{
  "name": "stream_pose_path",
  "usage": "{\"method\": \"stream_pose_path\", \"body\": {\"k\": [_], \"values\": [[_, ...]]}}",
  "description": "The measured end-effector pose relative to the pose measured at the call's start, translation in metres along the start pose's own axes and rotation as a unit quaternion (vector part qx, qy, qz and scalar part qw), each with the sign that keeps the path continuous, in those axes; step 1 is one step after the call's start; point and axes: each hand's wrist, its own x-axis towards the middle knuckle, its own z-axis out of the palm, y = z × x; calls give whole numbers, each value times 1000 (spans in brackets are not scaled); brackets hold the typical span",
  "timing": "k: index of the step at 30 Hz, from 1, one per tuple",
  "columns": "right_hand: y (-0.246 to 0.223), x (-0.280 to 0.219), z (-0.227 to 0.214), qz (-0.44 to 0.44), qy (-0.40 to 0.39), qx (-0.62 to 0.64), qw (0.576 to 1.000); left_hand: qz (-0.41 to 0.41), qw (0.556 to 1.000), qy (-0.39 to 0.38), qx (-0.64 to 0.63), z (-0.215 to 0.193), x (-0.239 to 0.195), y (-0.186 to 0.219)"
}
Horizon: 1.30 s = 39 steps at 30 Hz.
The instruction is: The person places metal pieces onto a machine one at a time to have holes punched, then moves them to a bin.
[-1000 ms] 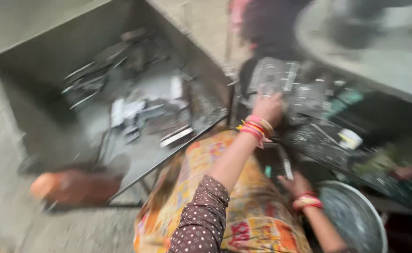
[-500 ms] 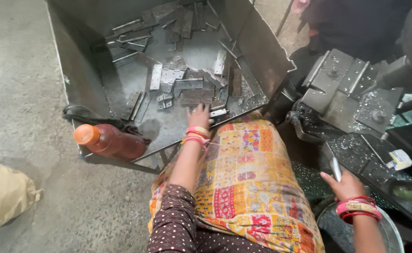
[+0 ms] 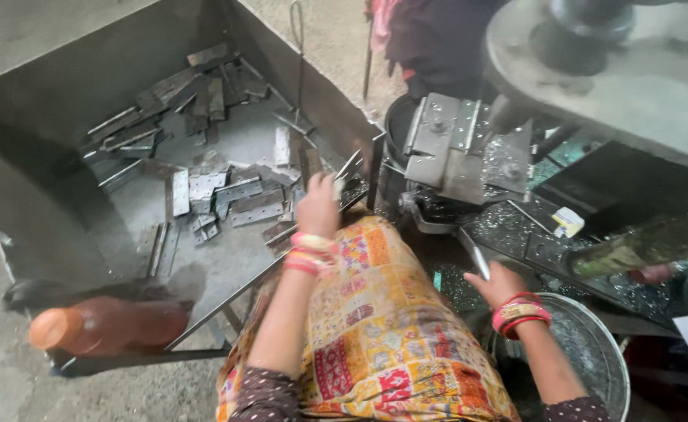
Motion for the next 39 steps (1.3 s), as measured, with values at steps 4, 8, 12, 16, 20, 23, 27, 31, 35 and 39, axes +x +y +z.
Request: {"method": "stream_pose_path", "body": {"k": [4,8,12,16,20,23,27,31,35,39], "values": [[2,3,5,-54,50,-15,997,91,993,-18,74,9,27,108],[5,5,16,-55,56,-10,997,213,960,6,180,43,17,163],[1,8,15,-43,27,-14,999,146,980,-108,84,46,14,164],[-7,5,3,-52,20,-25,998,157,974,-101,125,31,10,167],[-15,1,-10,-34,2,-39,999,192,964,-163,82,40,-14,185],[-15,2,-7,-41,17,-30,999,182,974,-116,71,69,-11,194],[0,14,2,-73,40,-30,996,175,974,-113,92,100,14,196],[19,25,38,-46,41,-16,998,151,974,-160,50,103,20,197],[35,26,59,-55,72,14,996,154,968,-181,82,106,20,198],[10,14,33,-51,31,-42,997,151,974,-156,63,108,19,197]]}}
